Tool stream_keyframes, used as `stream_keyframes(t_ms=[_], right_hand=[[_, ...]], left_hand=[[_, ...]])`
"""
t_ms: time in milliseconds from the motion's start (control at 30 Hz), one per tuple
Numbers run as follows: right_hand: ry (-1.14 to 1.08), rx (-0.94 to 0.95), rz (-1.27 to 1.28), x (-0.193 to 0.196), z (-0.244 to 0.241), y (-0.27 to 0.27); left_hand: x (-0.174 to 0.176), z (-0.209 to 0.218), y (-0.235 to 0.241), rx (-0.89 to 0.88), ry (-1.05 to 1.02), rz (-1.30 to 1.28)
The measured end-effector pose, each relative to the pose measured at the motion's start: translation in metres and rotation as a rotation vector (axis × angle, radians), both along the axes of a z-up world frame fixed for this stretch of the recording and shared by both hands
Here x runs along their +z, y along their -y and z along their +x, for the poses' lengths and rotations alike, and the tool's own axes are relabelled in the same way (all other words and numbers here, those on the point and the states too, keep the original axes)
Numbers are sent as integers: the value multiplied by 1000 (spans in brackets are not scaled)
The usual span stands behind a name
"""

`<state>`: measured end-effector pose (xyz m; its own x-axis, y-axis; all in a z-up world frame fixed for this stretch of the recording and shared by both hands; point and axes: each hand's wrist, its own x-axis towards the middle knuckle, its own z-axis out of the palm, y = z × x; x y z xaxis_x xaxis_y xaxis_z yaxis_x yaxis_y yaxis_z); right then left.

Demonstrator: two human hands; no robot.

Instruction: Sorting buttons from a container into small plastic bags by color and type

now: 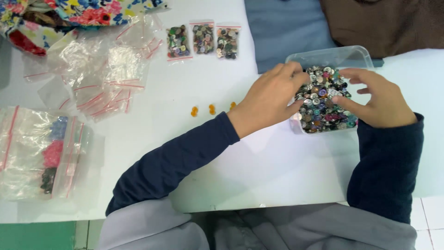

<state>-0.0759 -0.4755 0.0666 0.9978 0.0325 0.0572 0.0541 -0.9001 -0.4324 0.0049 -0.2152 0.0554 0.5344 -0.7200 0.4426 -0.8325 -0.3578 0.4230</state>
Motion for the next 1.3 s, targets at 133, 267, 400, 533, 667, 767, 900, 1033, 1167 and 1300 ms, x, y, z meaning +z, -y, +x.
stream_keyframes(t_ms=[133, 267, 400, 533, 667, 767, 900, 1033, 1167, 1300], right_hand=[[-162, -55, 175, -30, 12, 28], [-75, 90, 207, -63, 18, 26], [142, 210, 89, -85, 25, 24], [61, 143, 12, -107, 28, 34], [-5, 38, -75, -120, 27, 36], [-68, -29, -98, -128, 25, 35], [-76, -71, -164, -125, 22, 32], [20, -83, -137, -140, 26, 40], [140, -68, -107, -127, 26, 36], [292, -30, 4, -89, 22, 17]], left_hand=[[-22, 4, 53, -44, 31, 160], [-49, 7, 80, 176, 180, 298], [-79, 22, 98, 307, 408, 285], [-83, 19, 104, 286, 376, 388], [-77, 10, 111, 342, 350, 511], [-71, 4, 110, 341, 323, 546], [-81, 18, 108, 225, 169, 449], [-80, 49, 98, 57, -16, 371], [-41, 54, 81, -128, -341, 195], [-17, 65, 66, -324, -671, 79]])
